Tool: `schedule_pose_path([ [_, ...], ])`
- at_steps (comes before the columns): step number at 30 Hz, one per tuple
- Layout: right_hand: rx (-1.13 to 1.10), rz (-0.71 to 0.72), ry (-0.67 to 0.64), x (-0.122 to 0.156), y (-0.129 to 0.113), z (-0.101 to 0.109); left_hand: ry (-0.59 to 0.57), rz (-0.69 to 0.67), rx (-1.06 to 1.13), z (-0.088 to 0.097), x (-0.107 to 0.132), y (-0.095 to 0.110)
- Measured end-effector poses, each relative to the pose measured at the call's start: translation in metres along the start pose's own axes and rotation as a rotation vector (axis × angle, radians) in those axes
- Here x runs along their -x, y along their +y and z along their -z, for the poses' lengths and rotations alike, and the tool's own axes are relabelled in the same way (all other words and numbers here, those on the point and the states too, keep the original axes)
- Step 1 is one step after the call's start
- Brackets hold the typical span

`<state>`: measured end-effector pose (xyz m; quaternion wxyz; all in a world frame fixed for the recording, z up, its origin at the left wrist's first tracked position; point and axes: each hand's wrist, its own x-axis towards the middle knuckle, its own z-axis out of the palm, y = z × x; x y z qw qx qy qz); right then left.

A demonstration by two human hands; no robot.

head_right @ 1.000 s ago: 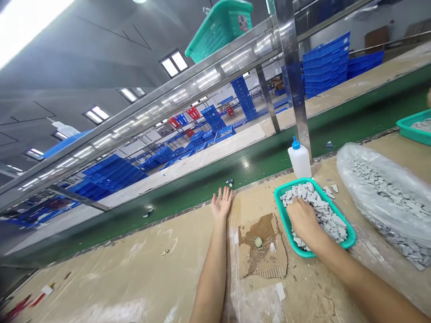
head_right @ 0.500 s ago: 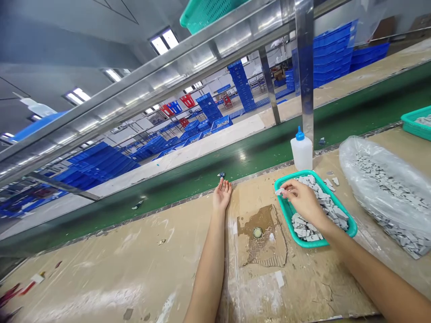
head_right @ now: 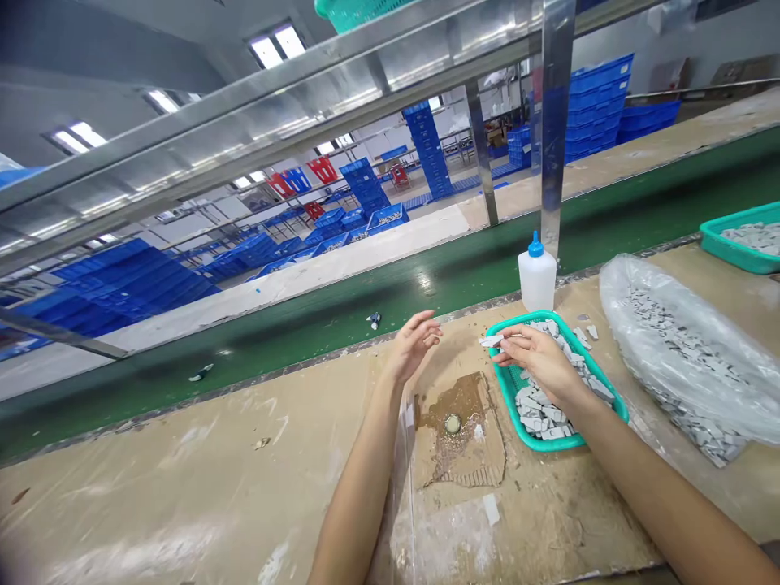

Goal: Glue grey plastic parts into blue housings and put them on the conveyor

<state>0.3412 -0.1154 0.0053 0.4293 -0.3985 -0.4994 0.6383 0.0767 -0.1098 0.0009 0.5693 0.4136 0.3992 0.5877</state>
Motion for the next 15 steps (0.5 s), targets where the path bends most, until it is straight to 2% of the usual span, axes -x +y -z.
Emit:
schedule_pose_path([
  [3, 0.022, 0.057, 0.046, -0.001, -0.002, -0.001, -0.199, 0.064, -0.210, -0.037, 0.009, -0.001],
  [6, 0.020, 0.093, 0.059, -0.001, -0.003, -0.002, -0.307, 0.115, -0.207, -0.060, 0.015, -0.009],
  [11, 0.015, 0.079, 0.045, 0.000, -0.003, -0.004, -0.204, 0.118, -0.148, -0.071, 0.018, -0.019],
  [15, 0.036, 0.101, 0.044, 0.001, -0.003, -0.006, -0.216, 0.115, -0.182, -0.071, 0.021, -0.015],
])
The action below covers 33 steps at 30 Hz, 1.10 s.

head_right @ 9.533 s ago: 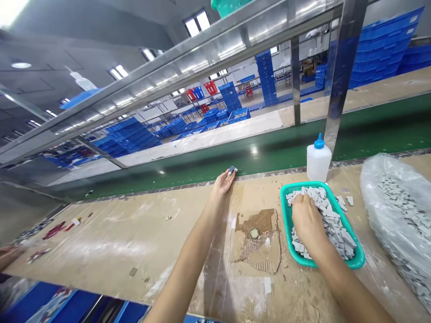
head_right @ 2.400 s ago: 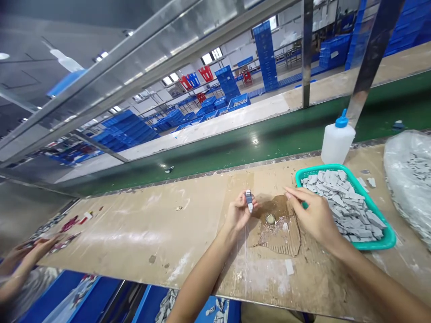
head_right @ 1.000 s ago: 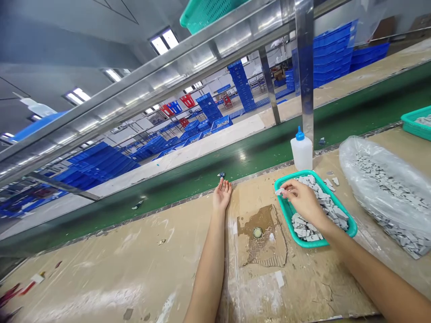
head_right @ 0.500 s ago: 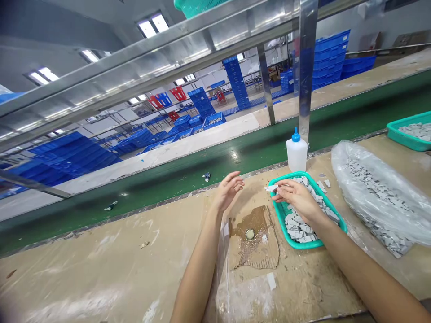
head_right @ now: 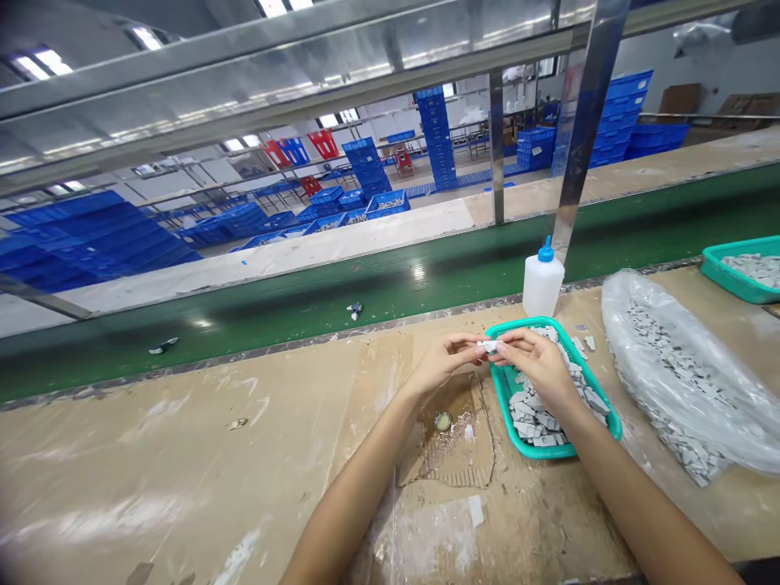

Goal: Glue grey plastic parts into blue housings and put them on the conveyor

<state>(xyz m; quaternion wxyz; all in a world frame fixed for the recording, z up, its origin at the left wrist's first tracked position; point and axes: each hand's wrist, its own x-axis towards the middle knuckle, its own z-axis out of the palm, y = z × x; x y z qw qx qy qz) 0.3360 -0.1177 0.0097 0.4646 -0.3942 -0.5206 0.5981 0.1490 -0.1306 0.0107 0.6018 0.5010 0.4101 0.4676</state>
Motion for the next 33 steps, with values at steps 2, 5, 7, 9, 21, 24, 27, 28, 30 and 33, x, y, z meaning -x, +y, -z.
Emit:
schedule_pose_path([
  [2, 0.002, 0.001, -0.011, 0.000, 0.001, -0.001, -0.015, -0.011, -0.058, 0.001, 0.003, 0.006],
  [5, -0.009, 0.004, -0.015, 0.001, 0.002, -0.002, 0.018, -0.019, -0.073, 0.002, 0.008, 0.017],
  [7, -0.015, 0.025, 0.033, 0.001, 0.003, -0.002, 0.050, 0.003, 0.005, 0.004, 0.012, 0.027],
  [9, -0.008, 0.061, 0.095, 0.001, 0.004, -0.002, 0.049, 0.034, 0.108, 0.005, 0.015, 0.035],
  [21, 0.399, 0.602, 0.236, 0.011, 0.016, -0.009, -0.018, 0.052, 0.260, 0.004, 0.013, 0.034],
  [24, 0.539, 0.690, 0.278, 0.012, 0.022, -0.008, -0.024, 0.048, 0.222, 0.004, 0.013, 0.031],
  [27, 0.671, 0.794, 0.329, 0.014, 0.022, -0.009, -0.043, 0.058, 0.211, 0.002, 0.014, 0.031],
  [28, 0.701, 0.826, 0.348, 0.015, 0.021, -0.010, -0.047, 0.061, 0.211, 0.001, 0.015, 0.031],
  [30, 0.744, 0.868, 0.372, 0.015, 0.018, -0.011, -0.052, 0.070, 0.208, 0.000, 0.016, 0.031],
  [33, 0.812, 0.886, 0.393, 0.016, 0.015, -0.012, -0.056, 0.089, 0.210, -0.002, 0.016, 0.029],
])
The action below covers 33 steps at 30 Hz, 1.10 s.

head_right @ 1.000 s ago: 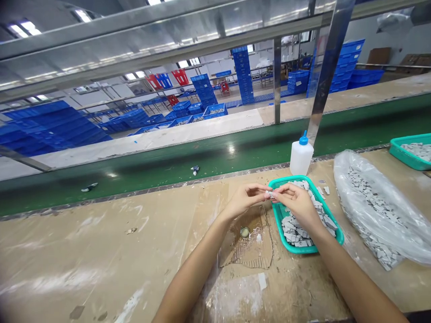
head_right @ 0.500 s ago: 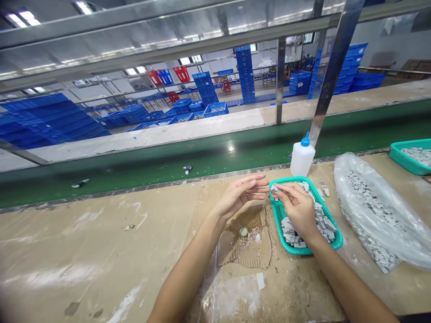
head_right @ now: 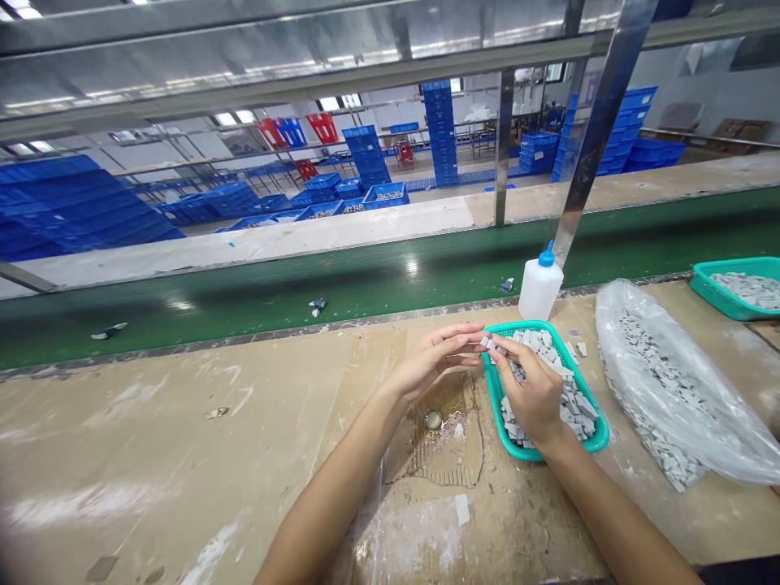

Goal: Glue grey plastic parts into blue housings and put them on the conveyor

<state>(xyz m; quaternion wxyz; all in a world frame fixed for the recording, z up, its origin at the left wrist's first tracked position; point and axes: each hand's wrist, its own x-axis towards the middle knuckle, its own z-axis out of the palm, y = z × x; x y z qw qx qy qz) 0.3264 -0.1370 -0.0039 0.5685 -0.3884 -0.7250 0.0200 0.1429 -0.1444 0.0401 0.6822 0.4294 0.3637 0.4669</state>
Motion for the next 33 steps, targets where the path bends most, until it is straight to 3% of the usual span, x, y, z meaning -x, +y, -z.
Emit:
schedule_pose_path([
  [10, -0.010, -0.139, -0.010, 0.000, 0.003, 0.000, 0.000, 0.022, 0.018, 0.000, -0.002, -0.003],
  [22, 0.031, -0.175, -0.048, -0.005, 0.004, 0.001, -0.005, 0.041, 0.052, 0.007, -0.005, -0.006],
  [26, -0.040, -0.301, -0.047, -0.005, 0.008, 0.002, 0.023, 0.040, 0.067, 0.011, -0.007, -0.005],
  [29, -0.235, -0.441, -0.093, -0.004, 0.008, 0.003, 0.074, 0.037, 0.085, 0.029, -0.013, -0.005],
  [31, -0.325, -0.490, -0.163, -0.003, 0.004, 0.003, 0.147, 0.042, 0.117, 0.052, -0.019, -0.008],
  [33, -0.359, -0.490, -0.323, -0.002, -0.004, 0.002, 0.277, 0.024, 0.206, 0.083, -0.022, -0.014],
])
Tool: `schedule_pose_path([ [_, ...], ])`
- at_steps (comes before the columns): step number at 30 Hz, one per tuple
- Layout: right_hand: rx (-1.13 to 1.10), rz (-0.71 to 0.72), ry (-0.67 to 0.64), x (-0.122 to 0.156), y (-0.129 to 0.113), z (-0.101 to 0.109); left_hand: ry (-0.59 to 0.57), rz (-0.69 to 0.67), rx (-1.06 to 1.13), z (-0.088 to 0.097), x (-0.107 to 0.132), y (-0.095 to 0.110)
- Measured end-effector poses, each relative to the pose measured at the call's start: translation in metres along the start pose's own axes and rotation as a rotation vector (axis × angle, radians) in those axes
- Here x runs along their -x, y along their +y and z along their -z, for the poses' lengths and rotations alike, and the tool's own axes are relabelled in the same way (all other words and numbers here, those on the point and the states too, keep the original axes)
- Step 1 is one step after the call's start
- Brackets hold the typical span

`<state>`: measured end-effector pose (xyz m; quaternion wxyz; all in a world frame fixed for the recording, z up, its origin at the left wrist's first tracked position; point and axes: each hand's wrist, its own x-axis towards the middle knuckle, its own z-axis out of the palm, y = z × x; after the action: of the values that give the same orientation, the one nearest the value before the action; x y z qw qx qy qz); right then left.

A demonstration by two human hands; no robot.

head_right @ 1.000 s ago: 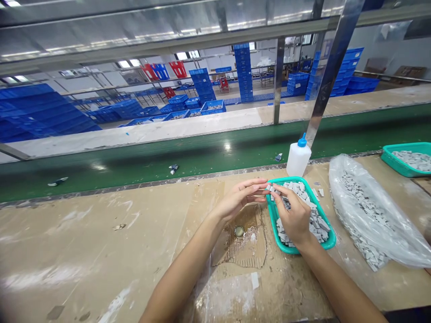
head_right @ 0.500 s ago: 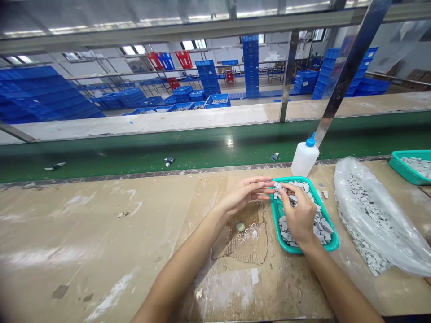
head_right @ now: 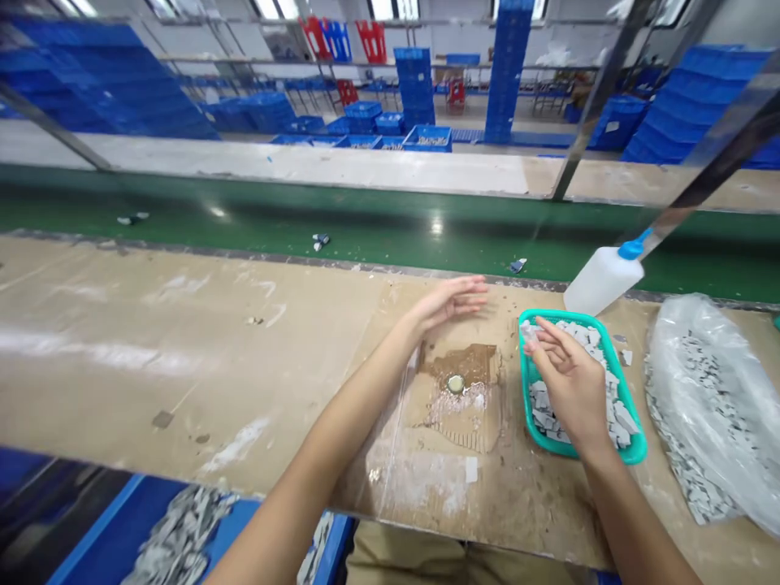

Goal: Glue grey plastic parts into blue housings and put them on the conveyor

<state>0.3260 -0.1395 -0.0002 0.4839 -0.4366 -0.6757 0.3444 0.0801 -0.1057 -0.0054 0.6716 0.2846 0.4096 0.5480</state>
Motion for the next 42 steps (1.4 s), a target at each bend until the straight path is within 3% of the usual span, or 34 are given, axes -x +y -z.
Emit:
schedule_pose_path([
  [2, 0.062, -0.001, -0.209, 0.004, -0.005, -0.008, 0.128, -0.057, 0.186, 0.030, -0.009, -0.002],
  [4, 0.164, 0.055, -0.382, 0.009, -0.008, -0.019, 0.183, -0.134, 0.402, 0.054, -0.015, -0.006],
  [6, 0.273, 0.149, -0.487, 0.014, -0.009, -0.029, 0.182, -0.171, 0.495, 0.067, -0.020, -0.010],
  [9, 0.411, 0.259, -0.567, 0.020, -0.007, -0.038, 0.127, -0.151, 0.422, 0.070, -0.026, -0.014],
  [17, 0.513, 0.479, -0.585, 0.027, -0.011, -0.037, 0.027, -0.164, 0.422, 0.072, -0.029, -0.013],
  [22, 0.574, 0.460, -0.649, 0.030, -0.014, -0.039, 0.054, -0.228, 0.159, 0.075, -0.029, -0.012],
  [31, 0.621, 0.489, -0.668, 0.030, -0.016, -0.039, -0.038, -0.373, -0.019, 0.079, -0.033, -0.017],
  [34, 0.616, 0.485, -0.675, 0.030, -0.016, -0.040, -0.045, -0.327, 0.060, 0.078, -0.032, -0.016],
  [38, 0.609, 0.474, -0.697, 0.030, -0.013, -0.040, 0.050, -0.212, 0.100, 0.074, -0.026, -0.012],
  [42, 0.588, 0.493, -0.696, 0.031, -0.012, -0.039, 0.079, -0.196, 0.154, 0.068, -0.023, -0.011],
])
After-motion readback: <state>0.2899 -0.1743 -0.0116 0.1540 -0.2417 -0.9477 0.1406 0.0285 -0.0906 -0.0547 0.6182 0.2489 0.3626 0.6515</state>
